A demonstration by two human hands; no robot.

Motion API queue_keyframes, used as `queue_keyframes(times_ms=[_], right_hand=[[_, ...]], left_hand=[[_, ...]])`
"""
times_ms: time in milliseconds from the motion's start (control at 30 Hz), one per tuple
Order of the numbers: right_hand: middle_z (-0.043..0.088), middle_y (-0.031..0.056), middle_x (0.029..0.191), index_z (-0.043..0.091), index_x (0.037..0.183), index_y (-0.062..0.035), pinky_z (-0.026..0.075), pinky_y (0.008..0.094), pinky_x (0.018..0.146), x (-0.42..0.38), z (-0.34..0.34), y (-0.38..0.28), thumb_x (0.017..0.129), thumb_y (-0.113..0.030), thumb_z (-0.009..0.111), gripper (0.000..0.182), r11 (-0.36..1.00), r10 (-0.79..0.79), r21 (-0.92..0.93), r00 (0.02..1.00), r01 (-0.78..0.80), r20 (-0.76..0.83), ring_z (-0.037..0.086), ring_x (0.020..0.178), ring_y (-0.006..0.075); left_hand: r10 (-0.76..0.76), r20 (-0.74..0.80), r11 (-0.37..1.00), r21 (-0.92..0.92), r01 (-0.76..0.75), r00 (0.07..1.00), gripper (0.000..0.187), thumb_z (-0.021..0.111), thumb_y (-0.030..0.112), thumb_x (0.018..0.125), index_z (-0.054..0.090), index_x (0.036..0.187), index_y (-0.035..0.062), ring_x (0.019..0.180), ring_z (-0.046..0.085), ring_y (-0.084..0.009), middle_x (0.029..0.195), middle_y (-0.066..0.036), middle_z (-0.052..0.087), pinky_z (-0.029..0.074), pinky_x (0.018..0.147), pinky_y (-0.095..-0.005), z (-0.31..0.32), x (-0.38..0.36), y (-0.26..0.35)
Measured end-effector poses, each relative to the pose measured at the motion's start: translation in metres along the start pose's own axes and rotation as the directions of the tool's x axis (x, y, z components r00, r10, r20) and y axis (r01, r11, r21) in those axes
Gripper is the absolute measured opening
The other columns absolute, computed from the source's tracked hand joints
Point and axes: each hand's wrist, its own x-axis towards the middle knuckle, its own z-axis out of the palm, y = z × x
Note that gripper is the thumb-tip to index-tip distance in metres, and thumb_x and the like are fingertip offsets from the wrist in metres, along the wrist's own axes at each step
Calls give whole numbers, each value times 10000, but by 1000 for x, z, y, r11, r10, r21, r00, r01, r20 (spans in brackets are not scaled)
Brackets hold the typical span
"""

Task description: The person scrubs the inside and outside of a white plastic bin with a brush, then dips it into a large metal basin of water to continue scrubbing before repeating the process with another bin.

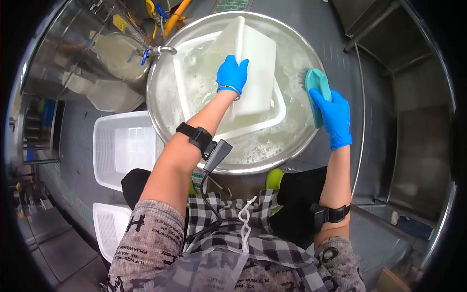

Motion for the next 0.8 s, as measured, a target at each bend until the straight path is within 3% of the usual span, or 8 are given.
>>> queue_keyframes(times_ms=[67, 133, 167, 233, 300, 400, 500, 800], right_hand=[[569, 46, 643, 601, 802, 14, 401, 238, 541, -3, -3, 0, 693, -291, 659, 329, 1000, 19, 4, 1000, -19, 0, 497, 579, 90], [570, 64, 629, 602, 785, 8, 407, 255, 530, -4, -3, 3, 682, -316, 663, 346, 1000, -1, 7, 1000, 2, -7, 504, 565, 103], [572, 82, 616, 604, 768, 2, 412, 273, 519, -3, -3, 4, 671, -342, 667, 363, 1000, -16, 8, 1000, 16, -19, 510, 550, 115], [575, 79, 619, 606, 771, 0, 413, 269, 521, -4, -4, 3, 673, -336, 668, 356, 1000, -14, 19, 1000, 14, -18, 511, 552, 113], [578, 77, 622, 608, 773, -1, 414, 266, 523, -4, -5, 3, 674, -330, 669, 349, 1000, -6, 28, 1000, 6, -19, 512, 554, 110], [583, 68, 630, 611, 782, -4, 417, 259, 528, -3, -5, 6, 678, -314, 670, 333, 996, 21, 82, 999, -23, 27, 515, 560, 105], [582, 61, 627, 612, 781, -5, 416, 252, 526, -4, -3, 6, 682, -303, 670, 320, 995, 6, 101, 1000, -8, 23, 512, 557, 100], [573, 55, 620, 612, 792, -6, 414, 245, 523, -2, -1, -2, 686, -288, 671, 307, 997, 44, 66, 997, -48, 59, 503, 554, 93]], left_hand=[[41, 4, 999, 20, -41, 999, 355, 564, 336, 728, 499, 851, 9, 747, 546, -378, 795, -224, 565, 439, 645, -440, -3, 0, 2], [61, 134, 989, 125, -78, 989, 382, 566, 360, 728, 506, 897, 22, 746, 548, -366, 796, -204, 575, 438, 642, -418, -9, -3, 3], [62, 129, 989, 126, -78, 990, 382, 566, 360, 728, 506, 897, 22, 746, 548, -366, 796, -204, 575, 438, 642, -418, -11, -4, 2], [174, 293, 963, 148, -224, 940, 371, 570, 366, 721, 497, 888, 42, 724, 551, -359, 774, -187, 575, 436, 617, -425, -12, -9, -3], [207, 323, 947, 173, -272, 924, 362, 579, 377, 709, 493, 881, 70, 707, 554, -348, 754, -170, 575, 437, 595, -419, -8, -17, -10], [267, 486, 857, 276, -436, 832, 324, 584, 382, 699, 505, 882, 126, 701, 563, -312, 772, -132, 579, 441, 570, -400, -11, -32, -19], [375, 515, 798, 244, -551, 771, 285, 578, 354, 707, 510, 869, 130, 699, 562, -302, 761, -113, 576, 437, 557, -403, -1, -41, -55], [328, 572, 684, 406, -607, 752, 178, 557, 268, 721, 536, 821, 123, 669, 562, -275, 712, -105, 562, 446, 547, -382, 23, -39, -84]])
